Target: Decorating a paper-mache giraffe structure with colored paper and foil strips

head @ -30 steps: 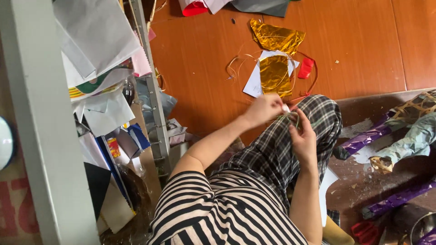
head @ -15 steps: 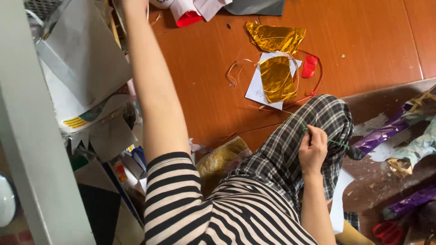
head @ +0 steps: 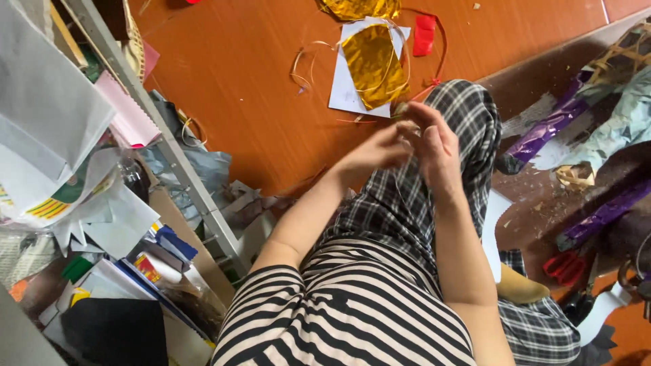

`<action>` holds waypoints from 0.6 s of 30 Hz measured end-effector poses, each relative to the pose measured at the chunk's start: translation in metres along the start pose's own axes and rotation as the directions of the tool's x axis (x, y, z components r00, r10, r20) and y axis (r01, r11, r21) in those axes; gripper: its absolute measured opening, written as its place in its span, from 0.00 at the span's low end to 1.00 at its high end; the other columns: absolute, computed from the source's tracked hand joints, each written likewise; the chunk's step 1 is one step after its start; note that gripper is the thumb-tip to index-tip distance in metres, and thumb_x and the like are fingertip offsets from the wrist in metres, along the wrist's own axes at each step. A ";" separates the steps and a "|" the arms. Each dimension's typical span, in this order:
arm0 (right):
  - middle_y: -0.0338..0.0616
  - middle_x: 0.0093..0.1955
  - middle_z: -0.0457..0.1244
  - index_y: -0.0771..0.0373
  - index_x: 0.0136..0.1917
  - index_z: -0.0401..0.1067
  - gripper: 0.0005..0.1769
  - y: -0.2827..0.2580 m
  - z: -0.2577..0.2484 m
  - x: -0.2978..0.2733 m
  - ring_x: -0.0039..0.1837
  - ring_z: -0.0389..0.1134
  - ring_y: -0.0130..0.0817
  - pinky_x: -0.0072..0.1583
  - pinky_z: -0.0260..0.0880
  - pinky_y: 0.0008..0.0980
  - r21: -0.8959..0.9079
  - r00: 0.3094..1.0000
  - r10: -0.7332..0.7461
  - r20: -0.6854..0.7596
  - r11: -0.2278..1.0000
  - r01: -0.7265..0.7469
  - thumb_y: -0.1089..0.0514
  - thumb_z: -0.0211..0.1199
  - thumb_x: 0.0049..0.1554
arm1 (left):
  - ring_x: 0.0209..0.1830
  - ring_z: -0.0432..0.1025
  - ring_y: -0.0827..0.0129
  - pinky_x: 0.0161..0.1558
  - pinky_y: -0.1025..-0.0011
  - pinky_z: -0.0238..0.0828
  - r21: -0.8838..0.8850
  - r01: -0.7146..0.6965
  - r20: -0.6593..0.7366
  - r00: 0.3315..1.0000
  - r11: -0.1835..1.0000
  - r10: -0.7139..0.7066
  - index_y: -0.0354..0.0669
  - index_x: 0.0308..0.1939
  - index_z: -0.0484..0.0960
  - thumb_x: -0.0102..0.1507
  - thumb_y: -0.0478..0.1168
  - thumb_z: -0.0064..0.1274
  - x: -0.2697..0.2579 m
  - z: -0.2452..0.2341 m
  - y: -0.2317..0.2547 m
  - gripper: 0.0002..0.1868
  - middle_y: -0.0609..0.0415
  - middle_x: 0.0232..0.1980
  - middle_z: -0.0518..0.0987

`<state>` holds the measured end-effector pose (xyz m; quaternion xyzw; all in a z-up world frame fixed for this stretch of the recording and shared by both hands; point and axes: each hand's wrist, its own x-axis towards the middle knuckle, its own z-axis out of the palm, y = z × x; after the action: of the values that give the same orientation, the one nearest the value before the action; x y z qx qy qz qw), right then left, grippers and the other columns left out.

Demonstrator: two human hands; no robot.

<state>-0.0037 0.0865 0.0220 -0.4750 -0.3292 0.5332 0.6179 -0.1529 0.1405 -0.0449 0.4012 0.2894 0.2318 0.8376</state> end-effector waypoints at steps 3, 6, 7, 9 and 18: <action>0.58 0.81 0.56 0.69 0.79 0.64 0.24 -0.008 -0.043 -0.011 0.81 0.61 0.49 0.69 0.75 0.42 -0.222 0.998 -0.042 -0.040 0.975 0.032 0.56 0.53 0.74 | 0.40 0.73 0.69 0.46 0.69 0.73 0.275 -0.143 -0.297 0.928 0.951 0.225 0.46 0.60 0.88 0.73 0.32 0.45 0.007 -0.059 0.019 0.17 0.52 0.41 0.77; 0.53 0.72 0.62 0.68 0.74 0.69 0.17 -0.016 -0.073 -0.032 0.70 0.66 0.43 0.61 0.76 0.34 -0.389 0.970 0.034 -0.241 0.912 -0.128 0.66 0.53 0.73 | 0.24 0.65 0.74 0.27 0.71 0.68 0.627 -0.045 -0.473 0.771 0.777 0.426 0.46 0.51 0.87 0.74 0.36 0.42 0.005 -0.137 0.049 0.14 0.58 0.30 0.75; 0.45 0.62 0.70 0.64 0.69 0.74 0.16 -0.021 -0.078 -0.042 0.60 0.71 0.31 0.56 0.77 0.25 -0.398 0.907 0.156 -0.390 0.860 -0.319 0.69 0.55 0.71 | 0.25 0.64 0.72 0.28 0.65 0.64 0.790 0.084 -0.465 0.728 0.608 0.504 0.48 0.51 0.83 0.74 0.36 0.45 0.003 -0.159 0.060 0.10 0.59 0.32 0.78; 0.44 0.55 0.70 0.63 0.68 0.76 0.17 -0.018 -0.074 -0.065 0.48 0.67 0.27 0.45 0.68 0.23 -0.487 0.921 0.177 -0.347 0.805 -0.338 0.69 0.59 0.68 | 0.32 0.72 0.59 0.36 0.58 0.70 0.838 0.221 -0.442 0.811 0.499 0.384 0.43 0.51 0.82 0.73 0.36 0.45 -0.011 -0.180 0.052 0.09 0.51 0.37 0.82; 0.43 0.44 0.74 0.55 0.74 0.74 0.26 -0.017 -0.016 -0.095 0.36 0.70 0.34 0.42 0.70 0.34 -0.813 0.816 0.577 0.027 0.488 -0.317 0.56 0.67 0.62 | 0.76 0.60 0.37 0.76 0.27 0.43 0.822 0.499 -0.363 0.831 -0.275 0.422 0.33 0.59 0.80 0.54 0.35 0.68 0.007 -0.166 0.040 0.30 0.35 0.71 0.71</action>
<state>-0.0039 -0.0088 0.0418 -0.6771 -0.4777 0.5445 0.1297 -0.2661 0.2568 -0.0996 0.8026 0.5942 -0.0229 0.0473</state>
